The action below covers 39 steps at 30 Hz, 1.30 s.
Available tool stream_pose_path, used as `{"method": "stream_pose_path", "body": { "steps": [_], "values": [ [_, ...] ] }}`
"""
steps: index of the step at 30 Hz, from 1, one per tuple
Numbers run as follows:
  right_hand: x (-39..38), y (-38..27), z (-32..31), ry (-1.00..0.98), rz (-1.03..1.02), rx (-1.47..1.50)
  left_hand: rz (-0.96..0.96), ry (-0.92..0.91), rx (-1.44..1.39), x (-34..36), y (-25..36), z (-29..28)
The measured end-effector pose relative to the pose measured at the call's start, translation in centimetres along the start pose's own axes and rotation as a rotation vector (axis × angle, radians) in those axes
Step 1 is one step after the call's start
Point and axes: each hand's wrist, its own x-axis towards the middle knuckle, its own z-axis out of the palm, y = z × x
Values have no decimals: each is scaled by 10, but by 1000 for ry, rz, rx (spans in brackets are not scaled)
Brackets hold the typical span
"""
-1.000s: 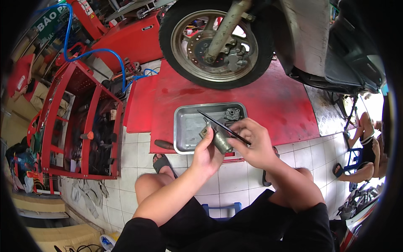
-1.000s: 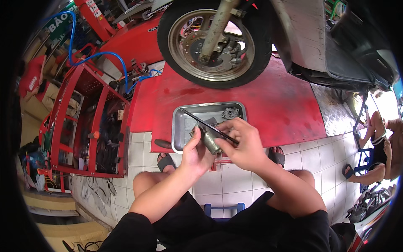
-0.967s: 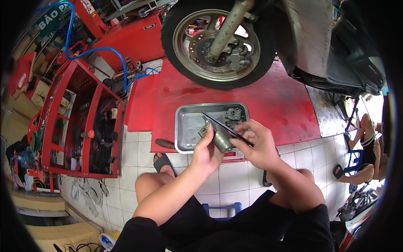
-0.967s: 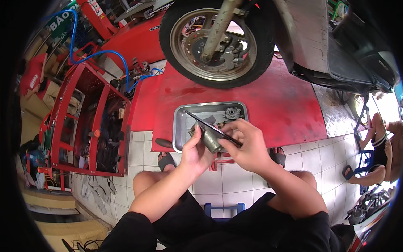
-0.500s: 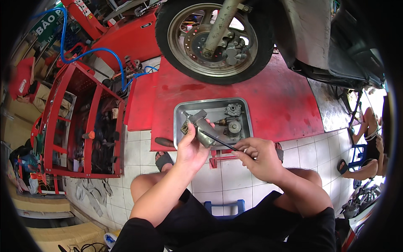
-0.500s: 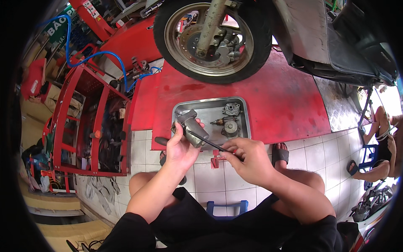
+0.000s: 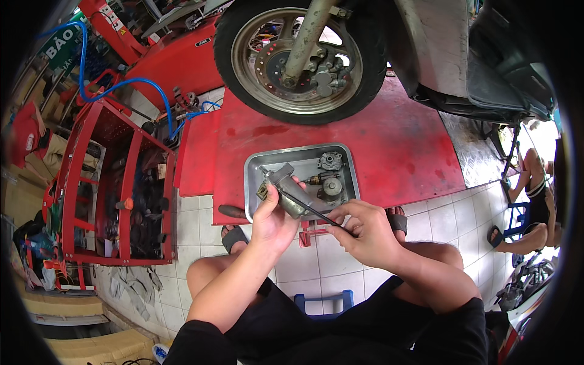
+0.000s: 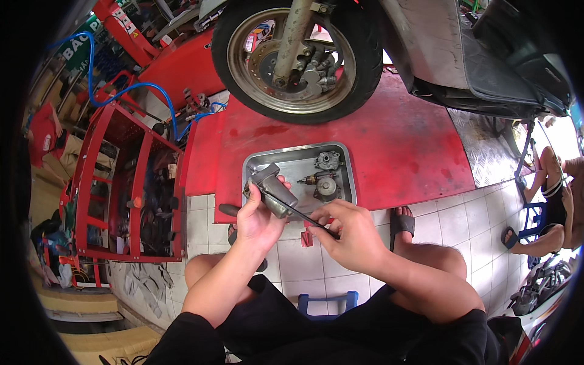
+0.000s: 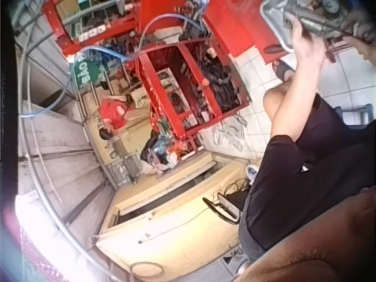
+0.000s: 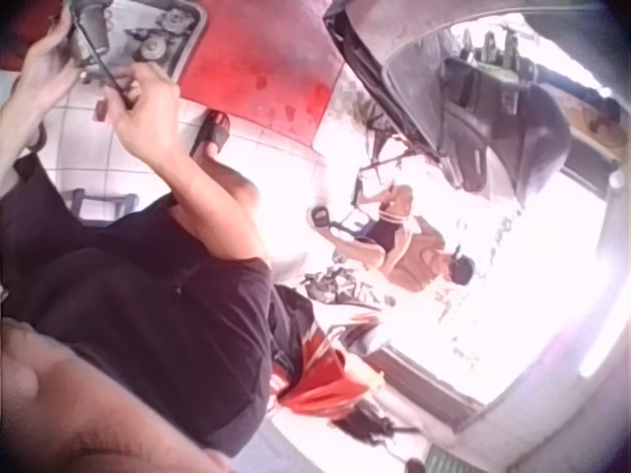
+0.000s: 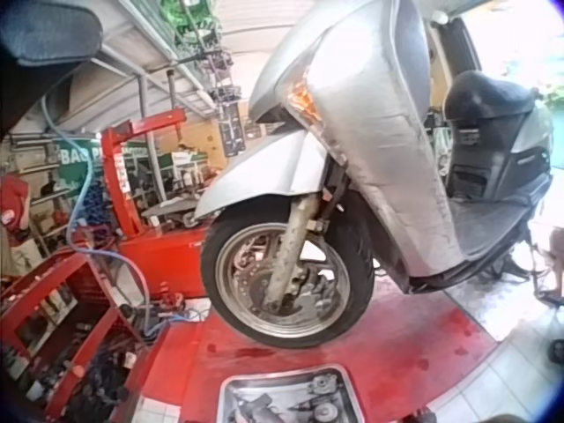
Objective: The person sits on a low stool and uses a screwdriver to disassemble a small cylindrical motor component. They remove screws and internal parts, placing them into a metal tray. The person then picks up a second motor component and continues to disassemble it with the screwdriver.
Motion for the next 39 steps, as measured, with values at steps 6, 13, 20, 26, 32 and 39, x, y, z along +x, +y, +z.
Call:
{"method": "stream_pose_path", "body": {
  "steps": [6, 13, 20, 26, 32, 39],
  "values": [
    [-1, -3, 3, -13, 101, 106, 13, -2, 20, 1, 0, -1],
    [-1, -3, 2, -132, 374, 454, 21, -18, 58, -1, -2, -1],
    [0, -3, 2, -201, 482, 597, 15, -18, 115, -2, -3, -3],
    [-1, 1, 11, -103, 461, 645, 38, -11, 110, -3, 0, 1],
    [0, -1, 9, -168, 521, 677, 8, -10, 32, -4, 4, -1],
    [-3, 4, 15, -146, 515, 813, 22, -36, 172, -7, 2, 3]
  ]
}}
